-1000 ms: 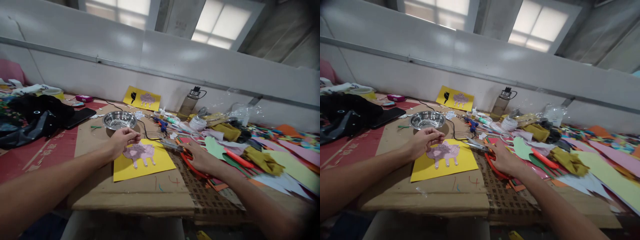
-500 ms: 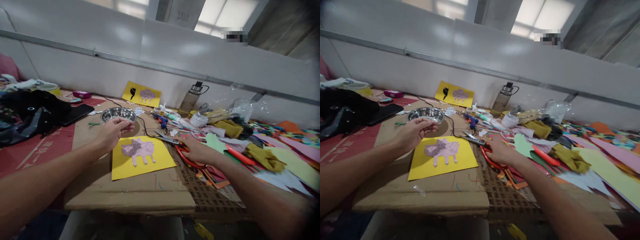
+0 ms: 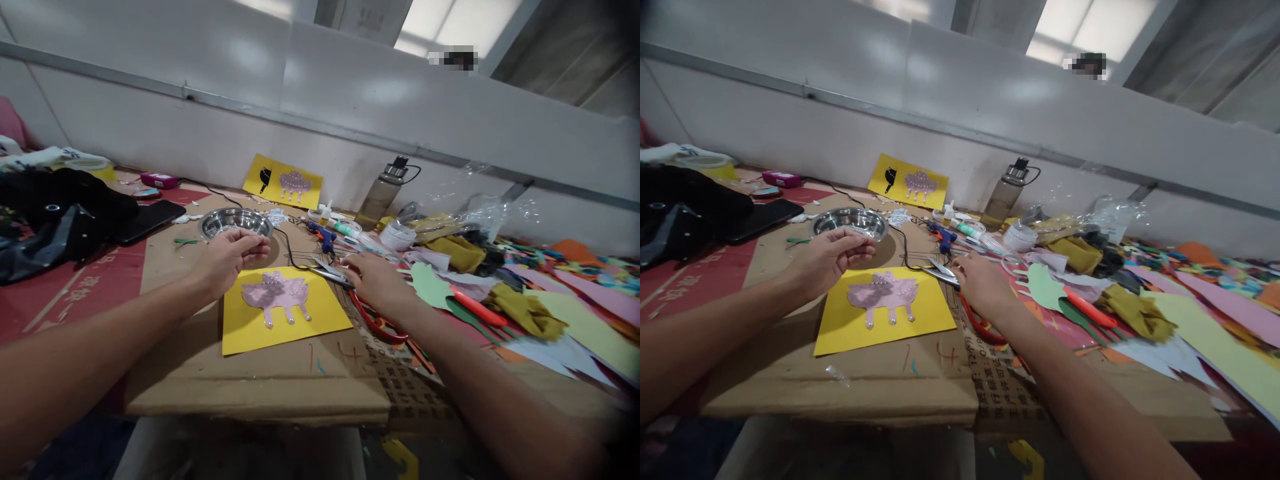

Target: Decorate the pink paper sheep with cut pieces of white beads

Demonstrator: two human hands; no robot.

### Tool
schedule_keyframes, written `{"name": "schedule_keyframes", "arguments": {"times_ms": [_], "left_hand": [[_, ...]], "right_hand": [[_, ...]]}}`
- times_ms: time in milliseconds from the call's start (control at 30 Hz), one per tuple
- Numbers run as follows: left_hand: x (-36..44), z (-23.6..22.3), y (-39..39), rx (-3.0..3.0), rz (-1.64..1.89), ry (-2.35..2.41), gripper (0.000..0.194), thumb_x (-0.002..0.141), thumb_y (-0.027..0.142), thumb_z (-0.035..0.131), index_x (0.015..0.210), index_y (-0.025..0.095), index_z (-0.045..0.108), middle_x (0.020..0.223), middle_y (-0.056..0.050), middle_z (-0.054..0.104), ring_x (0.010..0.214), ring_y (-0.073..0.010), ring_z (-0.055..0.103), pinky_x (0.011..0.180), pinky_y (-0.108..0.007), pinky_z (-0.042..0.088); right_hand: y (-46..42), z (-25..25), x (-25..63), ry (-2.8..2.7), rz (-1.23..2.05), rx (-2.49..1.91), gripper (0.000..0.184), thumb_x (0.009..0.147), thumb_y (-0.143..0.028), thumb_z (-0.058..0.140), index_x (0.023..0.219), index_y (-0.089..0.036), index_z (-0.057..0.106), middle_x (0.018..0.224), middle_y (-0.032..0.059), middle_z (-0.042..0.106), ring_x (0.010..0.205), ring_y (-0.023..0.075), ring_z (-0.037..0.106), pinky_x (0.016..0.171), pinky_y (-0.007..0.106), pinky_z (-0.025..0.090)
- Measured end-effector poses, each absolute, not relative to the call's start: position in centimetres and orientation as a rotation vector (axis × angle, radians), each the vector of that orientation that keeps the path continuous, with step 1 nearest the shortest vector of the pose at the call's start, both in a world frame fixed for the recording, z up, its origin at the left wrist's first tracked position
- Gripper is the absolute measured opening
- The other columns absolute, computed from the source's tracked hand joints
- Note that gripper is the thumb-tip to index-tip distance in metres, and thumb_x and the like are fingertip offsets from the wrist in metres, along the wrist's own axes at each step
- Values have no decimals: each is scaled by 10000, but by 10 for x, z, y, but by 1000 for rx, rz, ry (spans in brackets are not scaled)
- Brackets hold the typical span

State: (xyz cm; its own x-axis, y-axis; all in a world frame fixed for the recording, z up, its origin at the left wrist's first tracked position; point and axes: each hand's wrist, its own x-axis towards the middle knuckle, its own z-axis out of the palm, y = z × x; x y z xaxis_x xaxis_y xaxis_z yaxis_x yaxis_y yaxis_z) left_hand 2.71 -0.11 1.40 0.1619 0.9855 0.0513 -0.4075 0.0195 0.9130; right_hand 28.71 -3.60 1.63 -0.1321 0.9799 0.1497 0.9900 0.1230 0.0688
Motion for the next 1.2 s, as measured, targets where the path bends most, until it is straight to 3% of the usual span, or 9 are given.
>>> {"name": "schedule_keyframes", "arguments": {"times_ms": [100, 600, 867, 1200], "left_hand": [[25, 15, 2, 983, 1291, 776, 58, 732, 117, 652, 689, 106, 614, 764, -68, 691, 662, -113, 635, 683, -245, 499], [23, 15, 5, 975, 1292, 808, 88, 753, 112, 623, 666, 112, 614, 766, -63, 681, 659, -103, 623, 669, -230, 486], [24, 9, 7, 1020, 1272, 770, 63, 731, 121, 651, 689, 101, 608, 787, -76, 686, 668, -109, 619, 714, -263, 479], [24, 11, 4, 1043, 1251, 758, 75, 728, 120, 650, 677, 104, 597, 766, -64, 677, 659, -104, 607, 711, -267, 469]], "right_hand": [[-25, 10, 282, -2361, -132, -1959, 223, 904, -244, 474, 995, -170, 663, 999, 111, 677, 948, 199, 595, 792, 272, 403], [-15, -1, 279, -2241, -233, -1856, 150, 849, -173, 492, 819, -156, 638, 898, 103, 670, 826, 197, 586, 706, 288, 409], [-31, -4, 242, -2091, 458, -1414, 96, 805, -228, 599, 789, -174, 678, 751, 18, 690, 648, 122, 587, 596, 236, 433], [-35, -12, 224, -2231, 400, -1321, 88, 795, -169, 615, 789, -175, 703, 750, 21, 657, 669, 115, 580, 626, 235, 434]]}}
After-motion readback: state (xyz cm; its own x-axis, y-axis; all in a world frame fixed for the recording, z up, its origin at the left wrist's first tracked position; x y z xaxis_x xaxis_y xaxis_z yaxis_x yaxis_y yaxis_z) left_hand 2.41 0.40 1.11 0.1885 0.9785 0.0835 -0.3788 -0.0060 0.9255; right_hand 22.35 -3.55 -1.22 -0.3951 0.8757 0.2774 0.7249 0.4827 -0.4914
